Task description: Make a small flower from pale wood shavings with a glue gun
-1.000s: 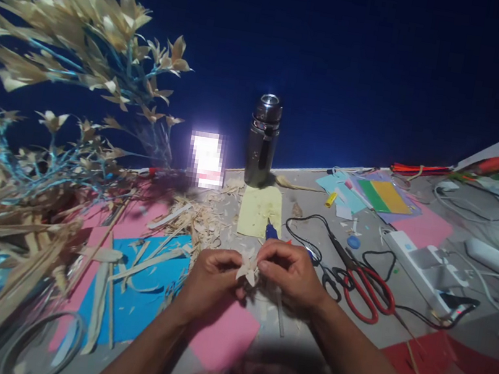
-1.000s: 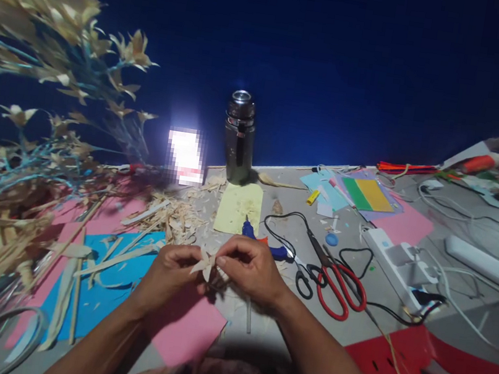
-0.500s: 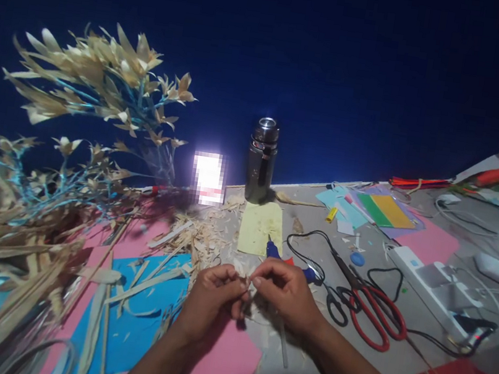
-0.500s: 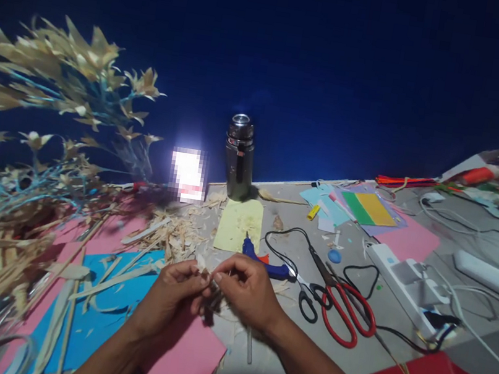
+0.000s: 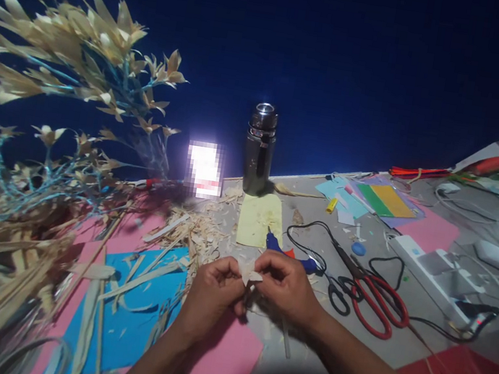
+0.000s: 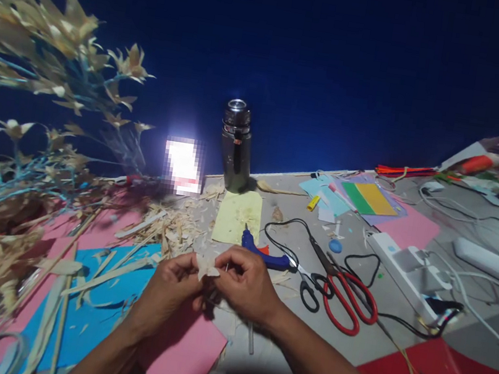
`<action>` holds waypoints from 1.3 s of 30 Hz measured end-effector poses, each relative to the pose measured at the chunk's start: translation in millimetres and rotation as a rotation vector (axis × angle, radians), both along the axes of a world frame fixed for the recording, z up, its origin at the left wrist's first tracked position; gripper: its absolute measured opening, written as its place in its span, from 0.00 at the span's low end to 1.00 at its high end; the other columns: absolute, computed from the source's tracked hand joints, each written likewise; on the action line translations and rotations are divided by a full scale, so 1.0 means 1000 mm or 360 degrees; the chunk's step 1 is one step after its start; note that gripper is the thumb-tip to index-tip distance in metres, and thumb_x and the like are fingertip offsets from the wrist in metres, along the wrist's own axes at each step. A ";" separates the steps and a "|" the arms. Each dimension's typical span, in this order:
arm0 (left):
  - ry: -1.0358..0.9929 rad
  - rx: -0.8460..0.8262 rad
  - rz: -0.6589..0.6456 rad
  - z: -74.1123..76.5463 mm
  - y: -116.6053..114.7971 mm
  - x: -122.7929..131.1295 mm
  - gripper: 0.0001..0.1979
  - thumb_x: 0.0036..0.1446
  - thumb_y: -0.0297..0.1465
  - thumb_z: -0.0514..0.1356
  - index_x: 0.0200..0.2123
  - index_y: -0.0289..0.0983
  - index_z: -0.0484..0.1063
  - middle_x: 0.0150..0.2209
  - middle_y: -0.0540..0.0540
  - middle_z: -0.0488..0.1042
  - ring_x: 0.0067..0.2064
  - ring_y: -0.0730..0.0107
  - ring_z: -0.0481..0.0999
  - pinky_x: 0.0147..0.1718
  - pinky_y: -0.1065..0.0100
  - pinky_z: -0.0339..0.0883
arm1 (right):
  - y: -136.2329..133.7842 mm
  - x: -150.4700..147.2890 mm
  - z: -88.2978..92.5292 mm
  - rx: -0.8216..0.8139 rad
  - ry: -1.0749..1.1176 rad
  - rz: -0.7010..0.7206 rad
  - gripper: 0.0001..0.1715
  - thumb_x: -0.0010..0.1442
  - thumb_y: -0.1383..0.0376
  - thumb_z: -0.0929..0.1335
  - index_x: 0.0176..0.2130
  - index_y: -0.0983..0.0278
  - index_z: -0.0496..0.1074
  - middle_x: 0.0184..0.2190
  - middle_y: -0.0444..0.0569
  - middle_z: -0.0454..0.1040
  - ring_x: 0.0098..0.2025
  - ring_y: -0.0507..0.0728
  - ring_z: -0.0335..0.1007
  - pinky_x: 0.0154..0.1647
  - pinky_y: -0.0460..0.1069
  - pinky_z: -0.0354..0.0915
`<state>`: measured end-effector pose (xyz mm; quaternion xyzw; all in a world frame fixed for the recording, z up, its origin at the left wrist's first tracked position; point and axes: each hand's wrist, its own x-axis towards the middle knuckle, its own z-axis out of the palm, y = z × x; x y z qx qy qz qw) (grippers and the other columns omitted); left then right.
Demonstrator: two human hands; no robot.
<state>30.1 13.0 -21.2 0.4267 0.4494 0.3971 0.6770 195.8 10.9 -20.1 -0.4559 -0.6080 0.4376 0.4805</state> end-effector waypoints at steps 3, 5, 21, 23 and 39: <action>0.0012 -0.0002 -0.0050 0.000 0.000 0.001 0.11 0.49 0.34 0.69 0.25 0.37 0.70 0.13 0.52 0.70 0.16 0.70 0.70 0.20 0.68 0.67 | -0.002 -0.003 -0.003 -0.0110 0.0067 -0.0035 0.06 0.54 0.66 0.71 0.27 0.65 0.72 0.25 0.42 0.69 0.25 0.50 0.62 0.26 0.45 0.58; -0.0011 0.0006 -0.0075 -0.002 -0.001 0.002 0.10 0.51 0.34 0.68 0.27 0.36 0.70 0.13 0.53 0.70 0.16 0.70 0.70 0.20 0.68 0.67 | -0.003 -0.004 -0.004 -0.0240 0.0148 -0.0052 0.05 0.53 0.65 0.71 0.28 0.64 0.72 0.23 0.42 0.69 0.24 0.50 0.62 0.25 0.45 0.58; -0.0023 0.0079 -0.0040 -0.006 -0.004 0.003 0.11 0.53 0.37 0.69 0.30 0.36 0.72 0.14 0.53 0.71 0.17 0.71 0.69 0.21 0.69 0.65 | 0.002 -0.011 -0.001 -0.0643 0.0675 -0.0110 0.10 0.45 0.62 0.73 0.24 0.65 0.69 0.18 0.39 0.67 0.20 0.48 0.58 0.22 0.44 0.54; -0.0036 0.0087 -0.0033 -0.007 -0.003 0.004 0.12 0.53 0.37 0.69 0.29 0.36 0.73 0.14 0.53 0.71 0.17 0.71 0.69 0.22 0.69 0.65 | 0.002 -0.012 -0.002 -0.0638 0.0679 -0.0122 0.10 0.45 0.62 0.72 0.24 0.65 0.69 0.18 0.40 0.68 0.21 0.48 0.59 0.23 0.44 0.55; -0.0250 -0.0055 0.0317 -0.009 -0.002 0.006 0.11 0.56 0.38 0.67 0.34 0.36 0.72 0.22 0.52 0.75 0.16 0.76 0.66 0.17 0.71 0.66 | 0.005 -0.008 -0.004 -0.0595 0.0755 -0.0189 0.12 0.47 0.60 0.73 0.25 0.64 0.69 0.14 0.34 0.60 0.17 0.46 0.49 0.18 0.43 0.47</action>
